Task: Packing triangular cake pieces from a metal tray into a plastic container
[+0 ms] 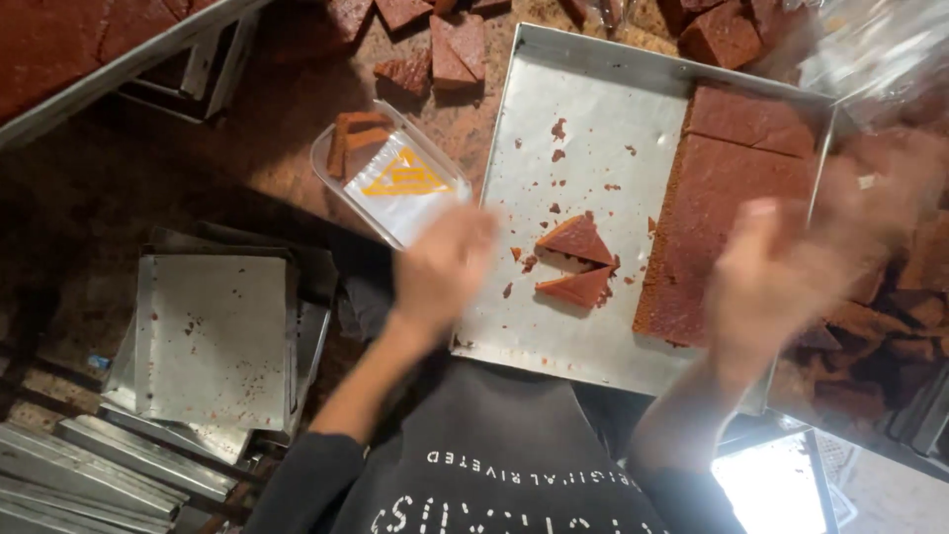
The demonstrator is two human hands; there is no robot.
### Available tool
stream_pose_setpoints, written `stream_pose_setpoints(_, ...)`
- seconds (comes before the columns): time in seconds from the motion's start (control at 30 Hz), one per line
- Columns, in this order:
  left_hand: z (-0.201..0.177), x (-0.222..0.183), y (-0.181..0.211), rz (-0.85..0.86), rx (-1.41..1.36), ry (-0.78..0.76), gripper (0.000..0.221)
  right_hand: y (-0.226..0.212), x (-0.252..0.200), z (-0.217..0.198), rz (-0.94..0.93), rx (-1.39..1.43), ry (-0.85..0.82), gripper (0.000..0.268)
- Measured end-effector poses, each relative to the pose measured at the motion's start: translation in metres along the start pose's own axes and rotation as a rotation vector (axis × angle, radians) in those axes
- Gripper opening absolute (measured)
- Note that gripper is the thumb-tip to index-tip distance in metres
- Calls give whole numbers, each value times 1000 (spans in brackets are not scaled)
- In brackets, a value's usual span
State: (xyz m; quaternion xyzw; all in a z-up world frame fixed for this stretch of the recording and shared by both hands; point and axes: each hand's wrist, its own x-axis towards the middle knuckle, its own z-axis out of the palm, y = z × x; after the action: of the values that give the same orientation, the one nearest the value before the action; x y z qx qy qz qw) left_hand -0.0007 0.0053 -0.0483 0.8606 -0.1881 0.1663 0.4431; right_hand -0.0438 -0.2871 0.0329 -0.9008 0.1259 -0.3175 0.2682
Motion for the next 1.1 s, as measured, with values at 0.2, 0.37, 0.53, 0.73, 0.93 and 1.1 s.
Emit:
stream_pose_setpoints(0.2, 14, 2, -95, 33, 270, -262, 16, -47, -7, 45, 25, 254, -373, 63)
stream_pose_setpoints(0.37, -5, 9, -87, -58, 193, -114, 40, -10, -62, 101, -6, -319, -824, 61)
stream_pose_setpoints(0.53, 0, 12, -81, -155, 59, -264, 17, -1, -74, 107, -16, -345, -688, 46)
stream_pose_setpoints(0.73, 3, 17, -82, -76, 278, -77, 57, -21, -87, 97, 81, 278, -437, 44)
stream_pose_setpoints(0.93, -14, 14, -66, -198, 62, -292, 43, -28, -80, 88, 314, 62, -578, 45)
stream_pose_setpoints(1.1, -1, 4, -81, -68, 340, -11, 61, -24, -72, 96, 415, -65, -608, 35)
